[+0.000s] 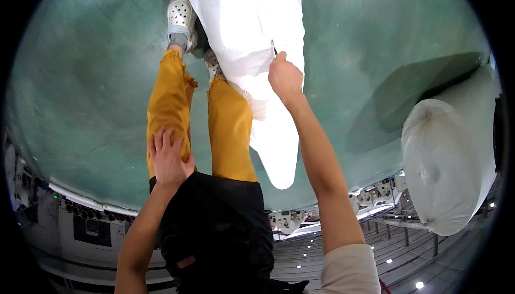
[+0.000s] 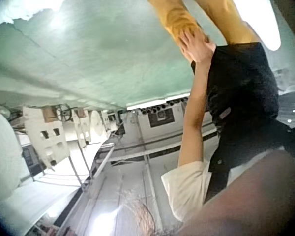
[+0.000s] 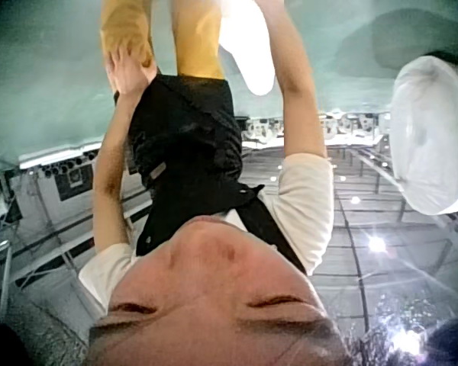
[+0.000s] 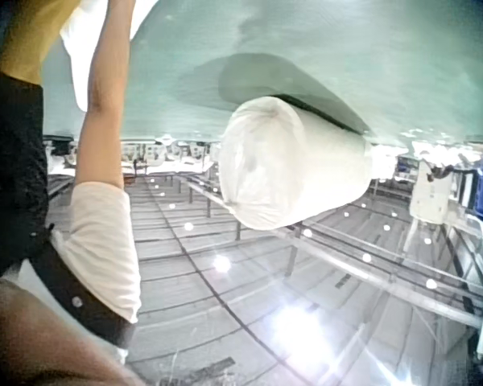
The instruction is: The person carries a roll of white fabric, places it on the floor, and uses a utility knife to cut open the roll while pulling apart the layers by hand.
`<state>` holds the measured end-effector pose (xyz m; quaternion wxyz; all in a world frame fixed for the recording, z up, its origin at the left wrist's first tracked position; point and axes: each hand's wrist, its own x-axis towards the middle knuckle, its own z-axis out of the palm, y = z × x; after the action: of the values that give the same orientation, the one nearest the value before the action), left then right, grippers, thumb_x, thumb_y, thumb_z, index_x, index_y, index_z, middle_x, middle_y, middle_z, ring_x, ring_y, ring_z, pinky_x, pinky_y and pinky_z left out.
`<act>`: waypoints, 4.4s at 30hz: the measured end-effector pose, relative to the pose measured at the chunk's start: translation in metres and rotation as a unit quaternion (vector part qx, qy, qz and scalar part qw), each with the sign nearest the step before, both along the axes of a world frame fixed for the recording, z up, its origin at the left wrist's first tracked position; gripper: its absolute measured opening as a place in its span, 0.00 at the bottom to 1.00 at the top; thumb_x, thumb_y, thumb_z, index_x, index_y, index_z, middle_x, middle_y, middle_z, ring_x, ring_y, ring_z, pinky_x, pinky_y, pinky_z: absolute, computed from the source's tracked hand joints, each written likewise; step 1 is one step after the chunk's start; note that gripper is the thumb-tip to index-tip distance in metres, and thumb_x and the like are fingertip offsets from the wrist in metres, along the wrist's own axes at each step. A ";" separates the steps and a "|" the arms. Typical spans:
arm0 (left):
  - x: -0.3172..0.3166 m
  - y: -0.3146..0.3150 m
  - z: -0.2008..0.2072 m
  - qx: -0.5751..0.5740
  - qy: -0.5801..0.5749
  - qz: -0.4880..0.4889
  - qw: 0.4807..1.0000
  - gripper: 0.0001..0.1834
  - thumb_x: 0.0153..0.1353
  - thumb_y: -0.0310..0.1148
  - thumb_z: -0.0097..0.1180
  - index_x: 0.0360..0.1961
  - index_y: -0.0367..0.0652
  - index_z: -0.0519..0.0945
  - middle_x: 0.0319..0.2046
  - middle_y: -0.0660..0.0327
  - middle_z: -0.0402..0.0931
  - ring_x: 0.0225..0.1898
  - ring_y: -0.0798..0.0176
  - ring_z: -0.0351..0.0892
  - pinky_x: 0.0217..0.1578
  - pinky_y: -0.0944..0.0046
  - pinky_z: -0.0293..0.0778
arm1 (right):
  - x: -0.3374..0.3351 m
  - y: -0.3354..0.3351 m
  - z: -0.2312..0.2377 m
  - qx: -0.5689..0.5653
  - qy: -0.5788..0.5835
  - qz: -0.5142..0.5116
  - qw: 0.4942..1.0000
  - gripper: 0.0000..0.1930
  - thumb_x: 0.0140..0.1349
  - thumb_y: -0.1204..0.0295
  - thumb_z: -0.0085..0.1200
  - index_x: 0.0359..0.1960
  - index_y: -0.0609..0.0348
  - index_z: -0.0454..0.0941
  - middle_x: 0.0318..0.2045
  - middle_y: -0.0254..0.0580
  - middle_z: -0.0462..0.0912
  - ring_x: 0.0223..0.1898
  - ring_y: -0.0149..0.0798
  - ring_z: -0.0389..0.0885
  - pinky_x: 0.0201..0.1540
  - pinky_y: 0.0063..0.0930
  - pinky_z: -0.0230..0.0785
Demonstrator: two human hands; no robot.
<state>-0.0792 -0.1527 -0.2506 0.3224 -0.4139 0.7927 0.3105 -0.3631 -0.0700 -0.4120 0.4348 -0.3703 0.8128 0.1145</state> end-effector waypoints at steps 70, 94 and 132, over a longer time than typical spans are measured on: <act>0.138 -0.101 0.029 0.186 -0.009 -0.141 0.972 0.27 0.43 0.32 0.62 0.46 0.41 0.68 0.47 0.49 0.61 0.52 0.41 0.60 0.52 0.48 0.58 | 0.234 -0.008 -0.081 -0.152 -0.213 -0.254 0.931 0.10 0.56 0.64 0.48 0.33 0.54 0.77 0.27 0.47 0.80 0.33 0.50 0.78 0.36 0.41 0.70; 0.182 -0.089 -0.009 0.224 0.098 0.020 0.970 0.20 0.37 0.35 0.66 0.36 0.49 0.78 0.41 0.57 0.67 0.51 0.46 0.64 0.53 0.39 0.60 | 0.288 -0.075 -0.335 -0.107 -0.141 -0.003 0.984 0.12 0.55 0.64 0.55 0.29 0.60 0.79 0.28 0.51 0.80 0.33 0.52 0.79 0.37 0.42 0.72; 0.154 -0.097 0.008 0.210 0.152 -0.048 0.965 0.16 0.38 0.35 0.65 0.33 0.52 0.79 0.39 0.61 0.70 0.51 0.49 0.65 0.54 0.39 0.59 | 0.307 -0.097 -0.320 -0.062 -0.174 -0.005 0.983 0.08 0.51 0.76 0.50 0.30 0.56 0.81 0.34 0.45 0.82 0.38 0.44 0.80 0.39 0.34 0.73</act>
<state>0.0745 -0.2495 -0.2421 0.2920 -0.2461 0.7684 0.5135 -0.0563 -0.1671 -0.7315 0.5461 -0.4065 0.7325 -0.0043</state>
